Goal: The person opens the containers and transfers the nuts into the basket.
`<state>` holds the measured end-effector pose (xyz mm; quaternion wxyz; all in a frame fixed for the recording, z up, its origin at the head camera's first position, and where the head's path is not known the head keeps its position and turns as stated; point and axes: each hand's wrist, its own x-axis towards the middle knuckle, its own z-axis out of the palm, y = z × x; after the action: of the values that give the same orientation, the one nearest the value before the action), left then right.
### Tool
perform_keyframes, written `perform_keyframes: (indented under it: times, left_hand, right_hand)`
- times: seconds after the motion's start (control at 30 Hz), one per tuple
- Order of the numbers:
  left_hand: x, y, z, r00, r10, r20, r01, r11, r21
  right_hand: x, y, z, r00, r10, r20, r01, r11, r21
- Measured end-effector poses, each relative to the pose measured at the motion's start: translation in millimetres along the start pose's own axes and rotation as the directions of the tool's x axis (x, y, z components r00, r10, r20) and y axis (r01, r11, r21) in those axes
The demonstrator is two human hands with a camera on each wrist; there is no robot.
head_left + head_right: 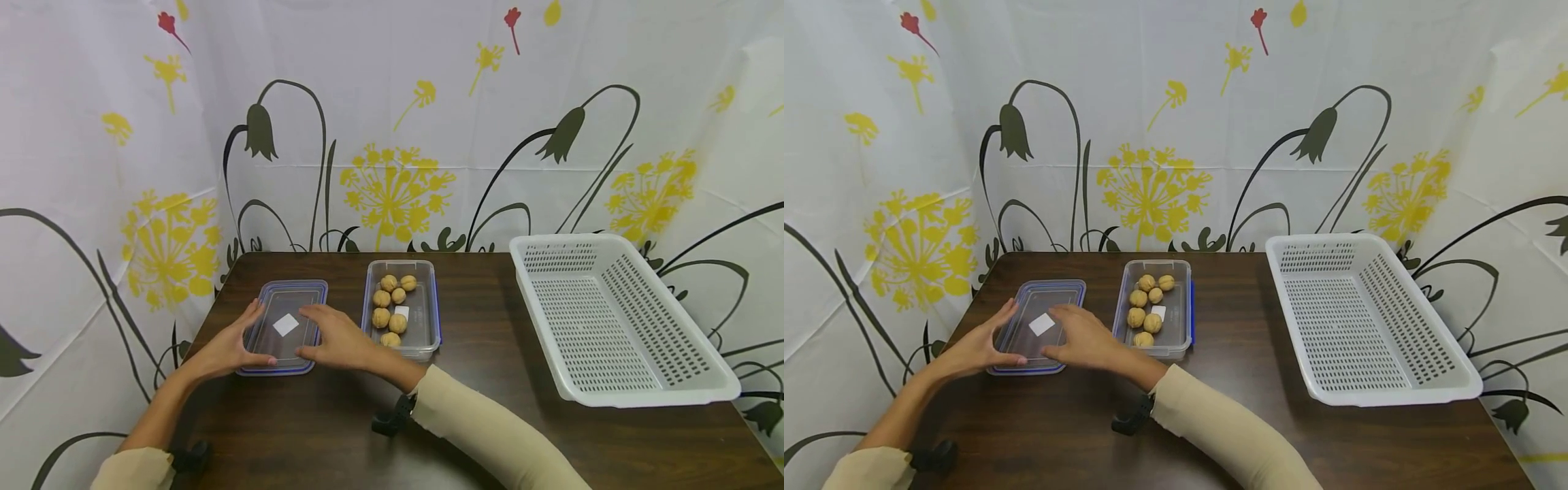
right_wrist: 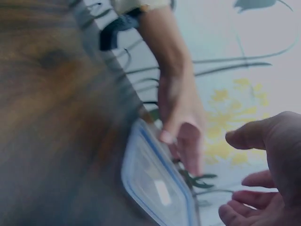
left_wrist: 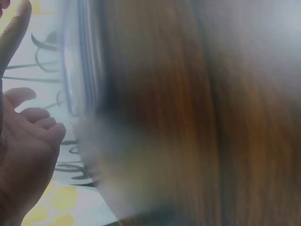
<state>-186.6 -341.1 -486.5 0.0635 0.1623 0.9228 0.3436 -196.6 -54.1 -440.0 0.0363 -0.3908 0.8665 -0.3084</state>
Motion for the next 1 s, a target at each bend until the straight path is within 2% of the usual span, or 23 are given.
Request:
perform_keyframes:
  times: [0.3, 0.5, 0.63, 0.83, 1.0]
  left_hand:
    - [11.0, 14.9, 4.3, 0.999, 0.037, 0.0, -0.037, 0.999, 0.015]
    - [18.7, 30.7, 7.9, 0.998, 0.062, 0.01, -0.063, 0.997, 0.034]
    - [24.1, 43.3, 12.4, 0.995, 0.1, 0.02, -0.101, 0.994, 0.035]
    - [34.4, 61.1, 20.1, 0.989, 0.146, 0.034, -0.147, 0.989, 0.033]
    - [44.1, 73.3, 27.6, 0.984, 0.17, 0.054, -0.173, 0.983, 0.067]
  right_hand:
    - [-1, 34, -46, 0.998, -0.006, 0.066, 0.004, 0.999, 0.034]
    - [-6, 55, -74, 0.997, -0.03, 0.077, 0.026, 0.999, 0.046]
    - [-9, 70, -87, 0.994, -0.028, 0.103, 0.024, 0.999, 0.04]
    - [-14, 95, -102, 0.988, -0.007, 0.157, -0.017, 0.988, 0.155]
    - [-16, 114, -111, 0.976, 0.003, 0.216, -0.036, 0.989, 0.146]
